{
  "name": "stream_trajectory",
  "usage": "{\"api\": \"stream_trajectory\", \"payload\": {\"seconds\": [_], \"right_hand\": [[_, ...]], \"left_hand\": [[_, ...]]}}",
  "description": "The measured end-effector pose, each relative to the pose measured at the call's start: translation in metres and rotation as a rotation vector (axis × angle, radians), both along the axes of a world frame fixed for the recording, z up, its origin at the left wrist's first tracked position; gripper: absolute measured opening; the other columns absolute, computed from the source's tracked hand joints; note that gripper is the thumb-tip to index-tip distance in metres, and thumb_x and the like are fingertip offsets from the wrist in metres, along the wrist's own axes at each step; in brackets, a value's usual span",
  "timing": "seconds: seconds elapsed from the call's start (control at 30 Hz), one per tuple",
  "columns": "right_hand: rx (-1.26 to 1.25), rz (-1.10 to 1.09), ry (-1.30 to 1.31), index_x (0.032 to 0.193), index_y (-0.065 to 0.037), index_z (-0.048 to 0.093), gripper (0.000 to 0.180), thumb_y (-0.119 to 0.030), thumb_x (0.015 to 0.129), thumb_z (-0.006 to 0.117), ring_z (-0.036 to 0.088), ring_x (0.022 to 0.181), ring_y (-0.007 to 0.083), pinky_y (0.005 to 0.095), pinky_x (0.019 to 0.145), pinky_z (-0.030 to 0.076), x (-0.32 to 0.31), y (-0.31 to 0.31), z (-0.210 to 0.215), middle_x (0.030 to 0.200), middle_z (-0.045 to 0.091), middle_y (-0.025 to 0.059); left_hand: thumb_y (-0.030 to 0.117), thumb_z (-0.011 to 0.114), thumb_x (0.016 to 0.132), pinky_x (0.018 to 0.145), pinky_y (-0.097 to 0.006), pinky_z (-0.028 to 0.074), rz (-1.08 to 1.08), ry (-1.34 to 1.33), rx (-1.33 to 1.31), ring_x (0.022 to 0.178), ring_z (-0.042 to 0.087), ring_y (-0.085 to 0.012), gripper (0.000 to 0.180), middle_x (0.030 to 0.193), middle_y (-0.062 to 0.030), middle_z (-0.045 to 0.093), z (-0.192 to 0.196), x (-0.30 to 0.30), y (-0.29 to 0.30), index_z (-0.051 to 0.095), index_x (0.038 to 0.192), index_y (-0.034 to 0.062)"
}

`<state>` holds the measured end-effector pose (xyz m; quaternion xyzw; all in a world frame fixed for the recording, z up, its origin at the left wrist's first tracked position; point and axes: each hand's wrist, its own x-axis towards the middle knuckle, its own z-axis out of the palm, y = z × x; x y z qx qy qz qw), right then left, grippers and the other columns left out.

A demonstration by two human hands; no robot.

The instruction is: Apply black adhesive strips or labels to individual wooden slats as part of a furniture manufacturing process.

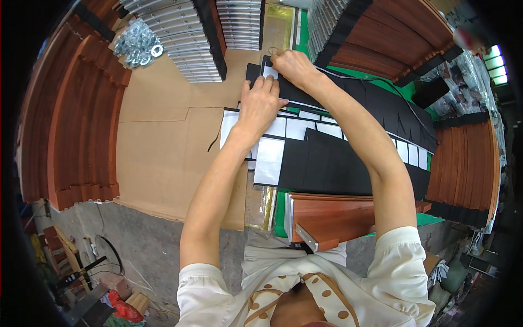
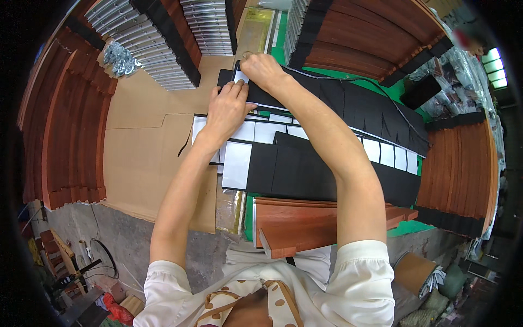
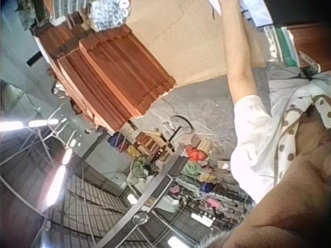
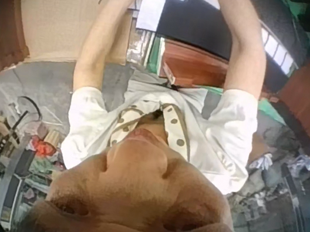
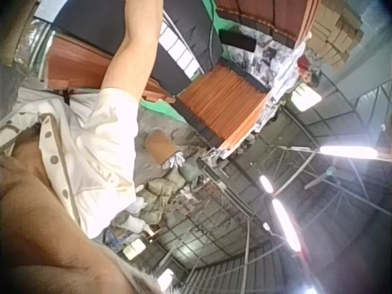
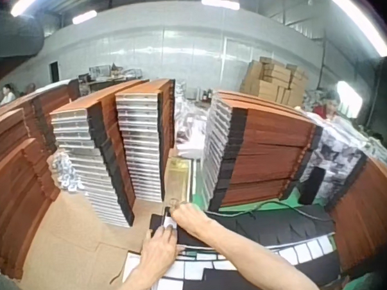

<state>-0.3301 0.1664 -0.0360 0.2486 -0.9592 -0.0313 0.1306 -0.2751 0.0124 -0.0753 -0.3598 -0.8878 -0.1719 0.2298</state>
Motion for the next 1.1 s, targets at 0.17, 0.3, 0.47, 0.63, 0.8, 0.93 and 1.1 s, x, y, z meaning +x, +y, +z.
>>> {"api": "stream_trajectory", "payload": {"seconds": [0.17, 0.3, 0.47, 0.63, 0.8, 0.93, 1.1], "right_hand": [[-0.059, 0.016, 0.013, 0.082, 0.001, 0.063, 0.011, -0.007, 0.075, 0.058, 0.065, 0.074, 0.0355, 0.0422, 0.067, 0.053, -0.011, 0.01, -0.006, 0.075, 0.064, 0.0212], [-0.371, -0.256, -0.104, 0.084, 0.0, 0.068, 0.017, -0.009, 0.08, 0.055, 0.066, 0.078, 0.0356, 0.0418, 0.068, 0.053, -0.001, 0.014, 0.014, 0.082, 0.067, 0.0199], [-1.041, -0.438, -0.366, 0.097, 0.0, 0.069, 0.023, -0.017, 0.085, 0.057, 0.066, 0.065, 0.0138, 0.0274, 0.067, 0.053, 0.036, 0.03, 0.057, 0.073, 0.068, 0.012], [-0.838, -0.323, -0.125, 0.096, 0.001, 0.067, 0.023, -0.018, 0.088, 0.057, 0.068, 0.066, 0.0159, 0.0279, 0.065, 0.053, 0.092, 0.023, 0.11, 0.073, 0.068, 0.0123], [-0.981, -0.233, -0.078, 0.096, 0.002, 0.066, 0.022, -0.016, 0.087, 0.057, 0.069, 0.065, 0.0179, 0.0286, 0.063, 0.053, 0.112, 0.026, 0.115, 0.072, 0.067, 0.0132], [-1.057, -0.229, -0.136, 0.092, 0.003, 0.065, 0.021, -0.015, 0.087, 0.056, 0.069, 0.063, 0.0194, 0.0298, 0.06, 0.053, 0.11, 0.02, 0.099, 0.074, 0.067, 0.0152], [-0.899, -0.262, -0.067, 0.091, -0.001, 0.066, 0.022, -0.018, 0.085, 0.053, 0.066, 0.071, 0.0331, 0.0394, 0.068, 0.052, 0.1, 0.021, 0.092, 0.079, 0.066, 0.0202]], "left_hand": [[0.029, 0.071, 0.075, 0.09, -0.044, 0.04, 0.003, -0.047, -0.008, 0.109, 0.055, -0.0249, 0.049, 0.116, -0.0114, 0.06, 0.003, 0.002, 0.0, 0.06, 0.111, -0.0014], [0.028, 0.068, 0.078, 0.091, -0.044, 0.041, -0.002, -0.067, 0.02, 0.108, 0.056, -0.026, 0.044, 0.114, -0.0135, 0.062, 0.006, 0.002, -0.002, 0.062, 0.111, 0.0002], [0.023, 0.05, 0.091, 0.084, -0.04, 0.047, -0.061, -0.638, 0.174, 0.095, 0.061, -0.0339, 0.028, 0.102, -0.0157, 0.066, 0.039, -0.011, -0.014, 0.064, 0.106, 0.0032], [0.016, 0.057, 0.087, 0.085, -0.039, 0.046, 0.006, -0.432, 0.729, 0.095, 0.062, -0.033, 0.028, 0.101, -0.0178, 0.064, 0.061, 0.0, -0.025, 0.062, 0.11, 0.0011], [0.024, 0.063, 0.084, 0.096, -0.039, 0.04, -0.011, -0.337, 0.461, 0.112, 0.053, -0.0346, 0.052, 0.117, -0.02, 0.057, 0.109, 0.022, 0.003, 0.048, 0.129, 0.0047], [0.033, 0.07, 0.077, 0.092, -0.049, 0.039, 0.15, -0.005, 0.232, 0.113, 0.05, -0.0289, 0.052, 0.124, -0.0124, 0.052, 0.095, 0.027, 0.024, 0.055, 0.12, 0.0079], [0.029, 0.071, 0.076, 0.098, -0.062, 0.028, 0.318, -0.394, 0.383, 0.118, 0.047, -0.0247, 0.038, 0.127, -0.0037, 0.052, 0.093, 0.011, 0.05, 0.064, 0.111, 0.0169]]}}
